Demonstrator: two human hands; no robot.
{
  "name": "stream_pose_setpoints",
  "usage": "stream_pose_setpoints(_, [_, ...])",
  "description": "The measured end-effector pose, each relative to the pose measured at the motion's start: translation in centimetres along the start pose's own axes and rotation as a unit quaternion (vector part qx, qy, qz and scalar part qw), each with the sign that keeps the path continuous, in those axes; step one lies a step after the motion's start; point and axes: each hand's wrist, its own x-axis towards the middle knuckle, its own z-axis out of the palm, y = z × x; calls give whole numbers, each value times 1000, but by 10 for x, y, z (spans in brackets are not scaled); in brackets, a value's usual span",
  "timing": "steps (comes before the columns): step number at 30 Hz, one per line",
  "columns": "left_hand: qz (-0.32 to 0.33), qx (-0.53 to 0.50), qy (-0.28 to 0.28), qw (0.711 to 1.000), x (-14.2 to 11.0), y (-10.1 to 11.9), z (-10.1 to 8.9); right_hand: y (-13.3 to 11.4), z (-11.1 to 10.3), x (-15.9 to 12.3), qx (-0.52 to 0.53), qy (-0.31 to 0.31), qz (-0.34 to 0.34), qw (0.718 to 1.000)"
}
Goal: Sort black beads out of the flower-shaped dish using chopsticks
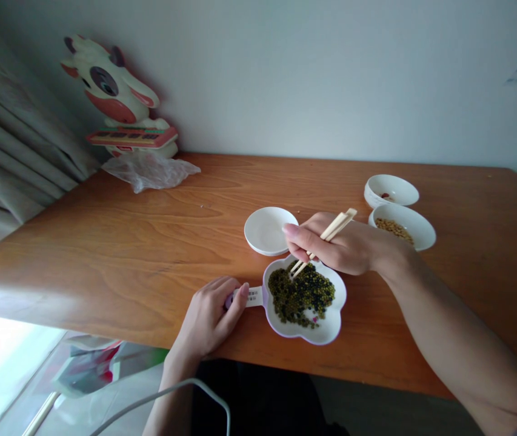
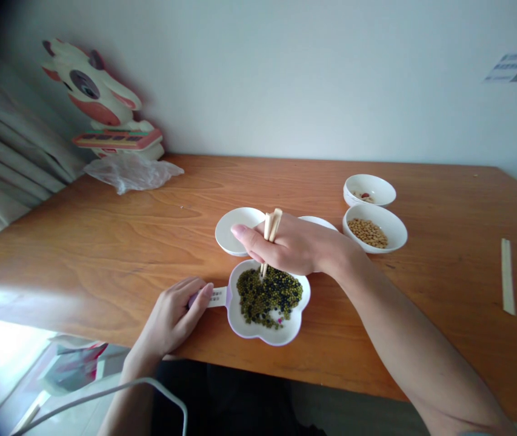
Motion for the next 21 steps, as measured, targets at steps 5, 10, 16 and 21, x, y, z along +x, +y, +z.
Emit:
stream_pose_setpoints(5, [-2, -2, -1, 1000, 1, 2, 0, 0, 3, 3, -7, -2, -8, 1000])
stream_pose_setpoints(10, [2, -4, 4, 1000, 1, 2, 0, -2, 2, 4, -12, 4, 7, 1000])
stream_pose_setpoints(16, [-1, -6, -3, 1000, 1, 1, -1, -1, 2, 3, -7, 4, 17, 1000])
stream_pose_setpoints(21, [-2, -2, -5, 1000, 0, 1, -1, 1, 2, 2, -14, -2, 22, 1000])
